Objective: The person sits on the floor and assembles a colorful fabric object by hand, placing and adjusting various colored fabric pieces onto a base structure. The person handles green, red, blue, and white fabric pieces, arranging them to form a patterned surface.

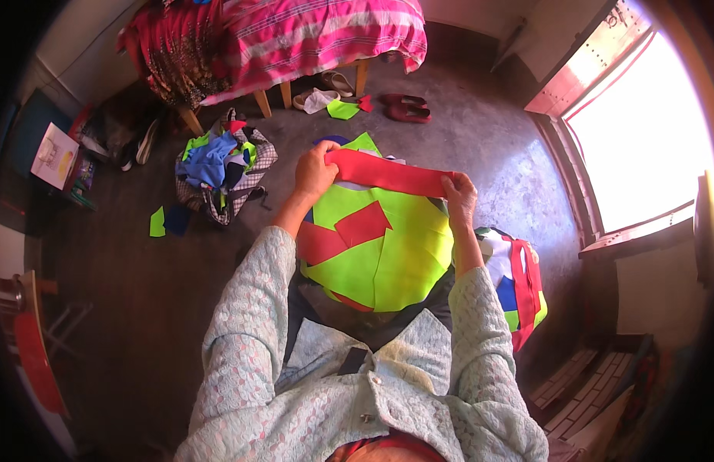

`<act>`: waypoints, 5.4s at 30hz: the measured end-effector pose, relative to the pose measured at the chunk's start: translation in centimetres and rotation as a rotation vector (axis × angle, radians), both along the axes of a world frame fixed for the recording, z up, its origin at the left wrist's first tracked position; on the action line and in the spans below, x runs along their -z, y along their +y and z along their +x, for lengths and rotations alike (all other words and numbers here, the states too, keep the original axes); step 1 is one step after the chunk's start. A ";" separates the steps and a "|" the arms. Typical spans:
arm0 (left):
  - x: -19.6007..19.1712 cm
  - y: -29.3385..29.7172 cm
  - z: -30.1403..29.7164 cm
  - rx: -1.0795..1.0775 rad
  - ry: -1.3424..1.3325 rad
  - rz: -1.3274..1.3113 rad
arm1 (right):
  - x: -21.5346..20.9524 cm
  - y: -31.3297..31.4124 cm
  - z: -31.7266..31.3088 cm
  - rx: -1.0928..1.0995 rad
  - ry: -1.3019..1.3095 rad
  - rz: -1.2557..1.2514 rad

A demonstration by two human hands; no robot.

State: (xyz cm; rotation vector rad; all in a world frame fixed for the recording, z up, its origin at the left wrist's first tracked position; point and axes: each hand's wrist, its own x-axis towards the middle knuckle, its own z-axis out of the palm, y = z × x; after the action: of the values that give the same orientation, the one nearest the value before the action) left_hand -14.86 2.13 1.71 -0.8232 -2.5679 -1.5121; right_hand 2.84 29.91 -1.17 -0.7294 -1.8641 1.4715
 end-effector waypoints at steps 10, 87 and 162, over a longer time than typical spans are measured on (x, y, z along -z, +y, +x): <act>-2.1 -0.4 2.6 -0.053 0.303 -0.282 | -1.5 -1.7 1.4 0.100 -0.249 0.721; 1.2 3.3 8.0 0.243 0.545 -0.664 | 3.1 12.2 31.8 0.870 -0.399 0.486; -2.2 -8.2 16.3 0.294 -0.920 0.752 | -5.0 -11.8 17.6 -0.176 0.366 -0.636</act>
State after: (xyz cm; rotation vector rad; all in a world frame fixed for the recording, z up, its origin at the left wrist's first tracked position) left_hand 1.48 -6.12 3.88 -0.4477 -1.9108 -3.2252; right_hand 20.41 18.14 3.83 -0.5257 -1.2062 2.1826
